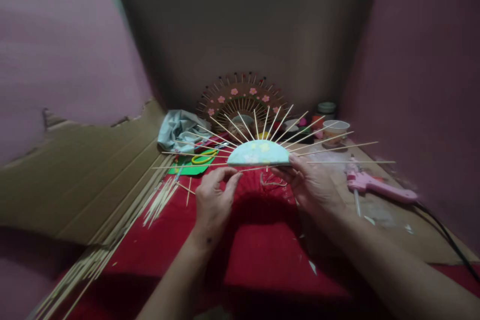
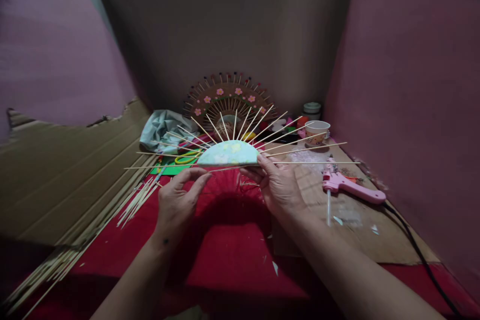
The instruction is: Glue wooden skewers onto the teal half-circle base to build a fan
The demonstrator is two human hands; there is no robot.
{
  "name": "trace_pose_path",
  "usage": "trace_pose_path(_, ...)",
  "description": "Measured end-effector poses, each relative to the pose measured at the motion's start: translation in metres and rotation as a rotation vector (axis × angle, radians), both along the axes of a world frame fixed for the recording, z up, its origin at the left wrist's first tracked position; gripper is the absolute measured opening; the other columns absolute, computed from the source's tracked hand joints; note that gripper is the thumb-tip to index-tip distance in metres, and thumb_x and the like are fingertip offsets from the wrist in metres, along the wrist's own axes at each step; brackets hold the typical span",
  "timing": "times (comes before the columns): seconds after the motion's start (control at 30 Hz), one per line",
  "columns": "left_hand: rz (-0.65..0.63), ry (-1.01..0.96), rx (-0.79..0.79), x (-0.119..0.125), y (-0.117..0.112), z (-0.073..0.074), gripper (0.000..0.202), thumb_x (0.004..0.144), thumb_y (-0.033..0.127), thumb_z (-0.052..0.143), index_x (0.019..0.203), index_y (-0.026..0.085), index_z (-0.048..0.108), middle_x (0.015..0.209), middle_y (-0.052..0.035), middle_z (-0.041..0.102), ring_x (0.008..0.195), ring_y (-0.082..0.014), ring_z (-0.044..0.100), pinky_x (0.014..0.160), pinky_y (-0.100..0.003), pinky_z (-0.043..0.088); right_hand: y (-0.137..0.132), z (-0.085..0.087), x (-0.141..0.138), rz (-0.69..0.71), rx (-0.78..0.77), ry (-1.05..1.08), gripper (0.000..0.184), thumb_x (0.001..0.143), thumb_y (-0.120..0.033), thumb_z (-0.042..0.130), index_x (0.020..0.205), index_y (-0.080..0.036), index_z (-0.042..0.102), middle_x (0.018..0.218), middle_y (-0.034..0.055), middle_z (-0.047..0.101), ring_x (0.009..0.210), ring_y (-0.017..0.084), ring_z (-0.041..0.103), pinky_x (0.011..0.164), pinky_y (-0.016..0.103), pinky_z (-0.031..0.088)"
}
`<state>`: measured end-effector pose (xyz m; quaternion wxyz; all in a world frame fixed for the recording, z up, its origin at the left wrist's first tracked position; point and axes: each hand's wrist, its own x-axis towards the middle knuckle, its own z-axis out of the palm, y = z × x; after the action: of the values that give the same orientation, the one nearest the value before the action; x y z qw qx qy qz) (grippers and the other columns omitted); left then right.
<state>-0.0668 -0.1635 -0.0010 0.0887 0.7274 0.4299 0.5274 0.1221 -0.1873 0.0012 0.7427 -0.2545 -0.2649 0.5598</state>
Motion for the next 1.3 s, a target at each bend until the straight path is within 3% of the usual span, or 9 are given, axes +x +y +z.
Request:
trace_pose_path(0.1,0.049,-0.029,0.017,-0.003,0.001,0.002,0.011,0.081,0.03,0.063,0.079,0.02,0.066,0.077,-0.0002,0.069,0.074,-0.0152,0.062,0.075,-0.028,0.046,0.0,0.0,0.001,-0.013,-0.009,-0.025,0.01,0.076,-0.018,0.068,0.085,-0.015,0.071,0.093,0.0059,0.072,0.084,0.019,0.068,0.076,0.033,0.06)
trace_pose_path(0.3,0.073,-0.225,-0.198,-0.003,0.002,0.005,0.013,0.079,0.032,0.064,0.078,0.018,0.064,0.068,0.0009,0.064,0.063,-0.0134,0.059,0.063,-0.026,0.046,0.0,0.001,0.002,-0.023,-0.026,-0.07,0.01,0.074,-0.02,0.07,0.084,-0.016,0.071,0.092,0.0061,0.072,0.082,0.02,0.067,0.078,0.038,0.059)
trace_pose_path(0.5,0.006,-0.352,-0.281,-0.002,0.001,0.004,0.013,0.08,0.031,0.062,0.08,0.018,0.06,0.063,0.0026,0.061,0.054,-0.0118,0.059,0.054,-0.023,0.048,-0.001,-0.001,0.001,-0.015,-0.027,-0.086,0.01,0.075,-0.019,0.069,0.083,-0.017,0.072,0.094,0.0061,0.072,0.086,0.021,0.067,0.08,0.039,0.059)
trace_pose_path(0.6,0.024,-0.343,-0.288,-0.001,-0.001,0.004,0.013,0.08,0.03,0.062,0.081,0.018,0.059,0.061,0.003,0.06,0.054,-0.0112,0.06,0.054,-0.022,0.048,-0.001,-0.001,0.0,-0.012,-0.035,-0.085,0.011,0.074,-0.019,0.07,0.084,-0.016,0.072,0.095,0.0063,0.072,0.087,0.021,0.067,0.079,0.039,0.06)
trace_pose_path(0.8,0.009,-0.336,-0.296,-0.002,0.0,0.004,0.029,0.081,0.032,0.061,0.108,0.019,0.059,0.054,0.0049,0.06,0.05,-0.0115,0.06,0.054,-0.022,0.05,-0.001,0.002,0.002,-0.011,-0.033,-0.109,0.008,0.073,-0.018,0.069,0.081,-0.016,0.071,0.091,0.0064,0.072,0.083,0.02,0.067,0.077,0.038,0.06)
trace_pose_path(1.1,-0.083,-0.357,-0.364,-0.004,0.003,0.001,0.021,0.083,0.035,0.058,0.093,0.017,0.059,0.058,0.0028,0.062,0.053,-0.0143,0.063,0.055,-0.025,0.052,0.002,0.0,0.006,-0.016,-0.055,-0.097,0.006,0.073,-0.015,0.068,0.078,-0.015,0.069,0.089,0.0066,0.072,0.083,0.022,0.068,0.079,0.04,0.059)
trace_pose_path(1.3,-0.049,-0.181,-0.321,-0.004,-0.001,-0.003,0.019,0.086,0.034,0.053,0.091,0.018,0.062,0.059,0.003,0.063,0.054,-0.0119,0.062,0.057,-0.022,0.049,0.011,-0.01,0.009,-0.039,-0.129,0.007,0.007,0.071,-0.015,0.068,0.078,-0.016,0.066,0.081,0.0047,0.07,0.079,0.02,0.066,0.077,0.04,0.059)
